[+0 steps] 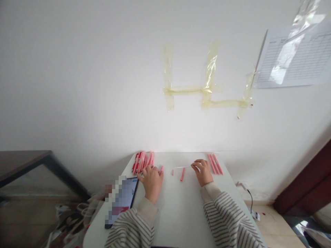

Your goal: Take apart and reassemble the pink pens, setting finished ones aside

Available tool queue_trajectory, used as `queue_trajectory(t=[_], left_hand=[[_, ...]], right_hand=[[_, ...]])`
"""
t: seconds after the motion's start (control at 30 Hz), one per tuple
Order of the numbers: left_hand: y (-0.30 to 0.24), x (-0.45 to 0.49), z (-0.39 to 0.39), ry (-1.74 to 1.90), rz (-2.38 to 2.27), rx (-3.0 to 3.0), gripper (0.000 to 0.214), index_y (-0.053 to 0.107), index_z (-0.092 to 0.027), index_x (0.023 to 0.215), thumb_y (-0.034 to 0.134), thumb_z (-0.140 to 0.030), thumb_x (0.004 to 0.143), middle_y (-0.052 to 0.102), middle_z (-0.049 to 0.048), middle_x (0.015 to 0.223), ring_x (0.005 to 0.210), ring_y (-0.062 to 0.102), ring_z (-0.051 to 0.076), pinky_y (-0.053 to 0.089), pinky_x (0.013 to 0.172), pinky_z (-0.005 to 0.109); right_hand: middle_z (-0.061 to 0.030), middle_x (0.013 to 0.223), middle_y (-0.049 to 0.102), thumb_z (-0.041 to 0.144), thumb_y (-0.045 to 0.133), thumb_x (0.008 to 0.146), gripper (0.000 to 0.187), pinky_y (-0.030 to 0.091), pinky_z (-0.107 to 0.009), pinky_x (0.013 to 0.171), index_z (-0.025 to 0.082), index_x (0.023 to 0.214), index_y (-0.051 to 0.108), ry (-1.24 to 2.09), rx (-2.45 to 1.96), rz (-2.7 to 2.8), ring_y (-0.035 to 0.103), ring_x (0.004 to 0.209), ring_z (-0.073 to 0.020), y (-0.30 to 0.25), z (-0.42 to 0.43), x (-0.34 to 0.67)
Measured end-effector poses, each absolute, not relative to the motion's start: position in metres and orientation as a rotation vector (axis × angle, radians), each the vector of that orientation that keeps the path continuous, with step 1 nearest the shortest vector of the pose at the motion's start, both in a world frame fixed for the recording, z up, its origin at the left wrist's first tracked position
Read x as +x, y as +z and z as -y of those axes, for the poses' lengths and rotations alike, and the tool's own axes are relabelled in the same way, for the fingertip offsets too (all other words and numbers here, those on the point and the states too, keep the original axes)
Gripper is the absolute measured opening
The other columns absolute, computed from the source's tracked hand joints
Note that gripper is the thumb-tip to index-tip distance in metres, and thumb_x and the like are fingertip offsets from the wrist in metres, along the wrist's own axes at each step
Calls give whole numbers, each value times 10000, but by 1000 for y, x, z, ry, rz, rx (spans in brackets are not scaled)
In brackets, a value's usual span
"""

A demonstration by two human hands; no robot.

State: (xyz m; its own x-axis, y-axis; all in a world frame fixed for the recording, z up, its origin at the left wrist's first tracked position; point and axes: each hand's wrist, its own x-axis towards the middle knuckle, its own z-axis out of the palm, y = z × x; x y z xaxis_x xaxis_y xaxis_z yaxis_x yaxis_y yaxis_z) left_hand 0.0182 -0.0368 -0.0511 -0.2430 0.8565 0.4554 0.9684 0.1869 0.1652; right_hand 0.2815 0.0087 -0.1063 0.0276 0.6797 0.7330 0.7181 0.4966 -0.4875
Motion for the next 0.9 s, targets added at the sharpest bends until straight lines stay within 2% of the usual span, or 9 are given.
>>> queue_trajectory(t=[0.3, 0.43, 0.57, 0.73, 0.9], left_hand=[[-50, 19, 37, -665, 2198, -1736, 265, 750, -210, 939, 544, -377, 932, 642, 119, 1181, 1197, 490, 328, 226, 1129, 695], [-51, 20, 36, -784, 2168, -1853, 162, 742, -244, 988, 659, -326, 876, 625, 96, 1246, 1254, 469, 325, 273, 1123, 644], [-53, 25, 36, -924, 2079, -2052, 220, 740, -277, 1021, 771, -294, 803, 609, 62, 1256, 1252, 472, 301, 325, 1103, 572], [-58, 32, 36, -1059, 1932, -2220, 251, 750, -303, 1020, 812, -325, 777, 600, 43, 1218, 1226, 473, 275, 335, 1096, 513], [-64, 34, 35, -1105, 1864, -2318, 150, 780, -334, 923, 816, -328, 778, 596, 30, 1222, 1230, 459, 268, 321, 1104, 509]], right_hand=[[-104, 988, 707, 541, 520, 979, 386, 543, -498, 886, 272, 914, 789, -49, -1202, 1682, 626, 978, -276, -107, -10, 283], [-101, 993, 708, 520, 531, 981, 363, 543, -481, 880, 272, 915, 788, -64, -1198, 1686, 625, 975, -271, -108, -10, 282], [-100, 996, 710, 502, 536, 983, 356, 538, -480, 886, 267, 891, 787, -78, -1173, 1716, 616, 984, -270, -107, -8, 280], [-93, 1012, 708, 440, 574, 976, 282, 532, -481, 916, 278, 887, 786, -48, -1140, 1786, 612, 1013, -266, -104, -5, 277], [-94, 1037, 704, 432, 576, 974, 266, 528, -496, 940, 285, 900, 785, 7, -1133, 1830, 605, 1039, -272, -101, -2, 273]])
